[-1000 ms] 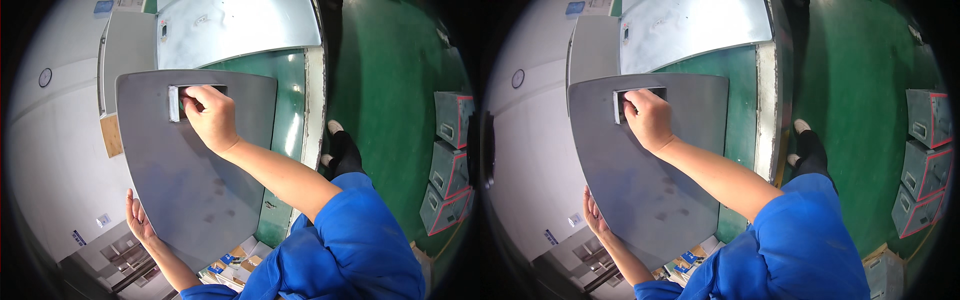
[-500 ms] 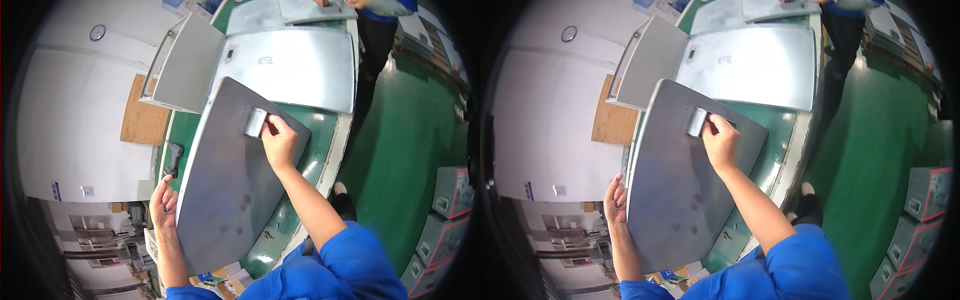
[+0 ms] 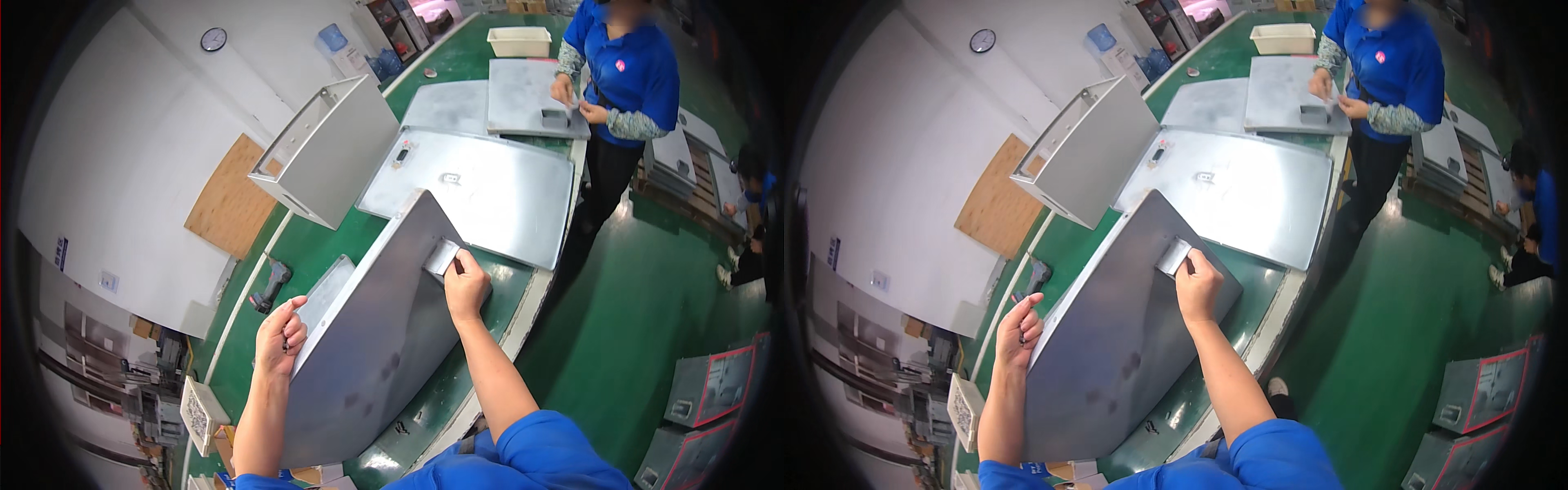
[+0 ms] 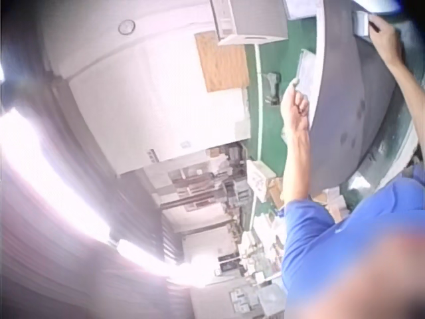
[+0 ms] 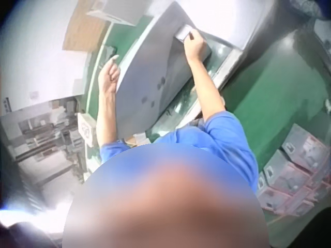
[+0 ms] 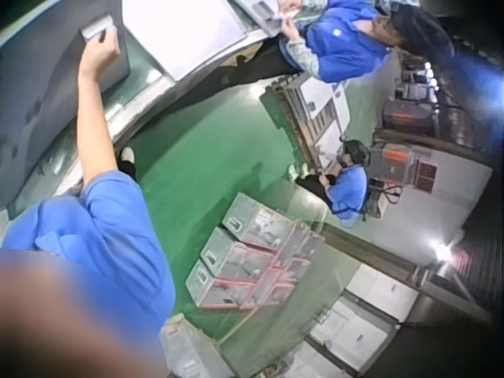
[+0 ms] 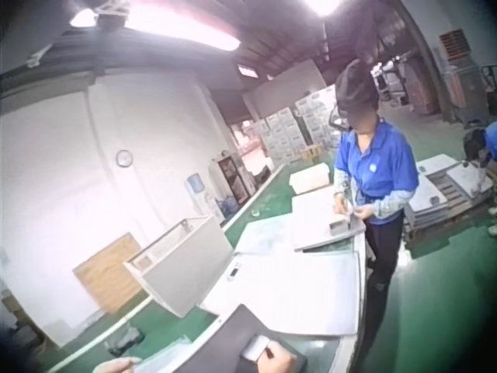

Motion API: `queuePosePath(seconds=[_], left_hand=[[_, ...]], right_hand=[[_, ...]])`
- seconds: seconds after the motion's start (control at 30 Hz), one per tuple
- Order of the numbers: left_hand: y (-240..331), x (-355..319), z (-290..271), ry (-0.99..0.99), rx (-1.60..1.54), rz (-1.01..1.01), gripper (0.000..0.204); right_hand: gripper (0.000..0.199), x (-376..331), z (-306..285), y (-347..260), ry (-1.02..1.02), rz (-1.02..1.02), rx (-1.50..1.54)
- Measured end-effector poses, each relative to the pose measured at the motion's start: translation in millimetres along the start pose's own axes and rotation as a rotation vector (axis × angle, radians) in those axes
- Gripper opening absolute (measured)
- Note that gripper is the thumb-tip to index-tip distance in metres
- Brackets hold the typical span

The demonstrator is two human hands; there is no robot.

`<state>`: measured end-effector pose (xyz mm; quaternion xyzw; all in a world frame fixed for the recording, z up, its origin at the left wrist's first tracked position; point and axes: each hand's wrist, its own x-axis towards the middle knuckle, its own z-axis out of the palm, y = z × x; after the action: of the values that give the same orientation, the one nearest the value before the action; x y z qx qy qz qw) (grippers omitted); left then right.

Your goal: Attach small plastic components into holes on metal panels and stack the finished panels.

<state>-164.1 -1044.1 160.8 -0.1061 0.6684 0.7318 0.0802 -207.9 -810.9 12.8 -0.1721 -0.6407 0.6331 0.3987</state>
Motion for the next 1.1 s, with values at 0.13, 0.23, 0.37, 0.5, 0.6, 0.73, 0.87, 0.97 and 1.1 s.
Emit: queuePosePath(seconds=[0.13,0.23,0.37,0.5,0.6,0.73,0.87,0.97,1.1], left_hand=[[3,6,-1,-0.025,-0.026,-0.018,0.029],[5,3,-3,-0.036,-0.057,-0.031,0.032],[9,-3,-1,-0.021,-0.088,-0.028,0.038],[-1,-4,0,-0.021,-0.136,-0.063,0.045],[-5,-5,-1,0.045,-0.169,-0.019,0.048],[-6,-9,13,0.233,-0.398,-0.034,0.044],[-11,-6,10,0.171,-0.439,-0.036,0.039],[-20,7,-17,0.059,-0.473,-0.049,0.036],[-22,13,-11,0.098,-0.516,-0.063,0.035]], right_hand=[[0.011,10,-6,10,-0.116,-0.109,-0.148],[0.010,9,-14,6,-0.198,-0.050,-0.158],[0.005,-4,-36,-44,0.044,-0.163,-0.128],[0.007,-39,-6,-123,-0.497,-0.551,0.141],[0.014,-65,21,-161,-0.789,-0.574,-0.013],[0.015,-82,45,-166,-0.918,-0.625,-0.145],[0.008,-83,53,-163,-0.889,-0.552,-0.186],[0.005,-91,57,-162,-0.781,-0.565,-0.090],[0.004,-97,55,-154,-0.696,-0.551,0.070]])
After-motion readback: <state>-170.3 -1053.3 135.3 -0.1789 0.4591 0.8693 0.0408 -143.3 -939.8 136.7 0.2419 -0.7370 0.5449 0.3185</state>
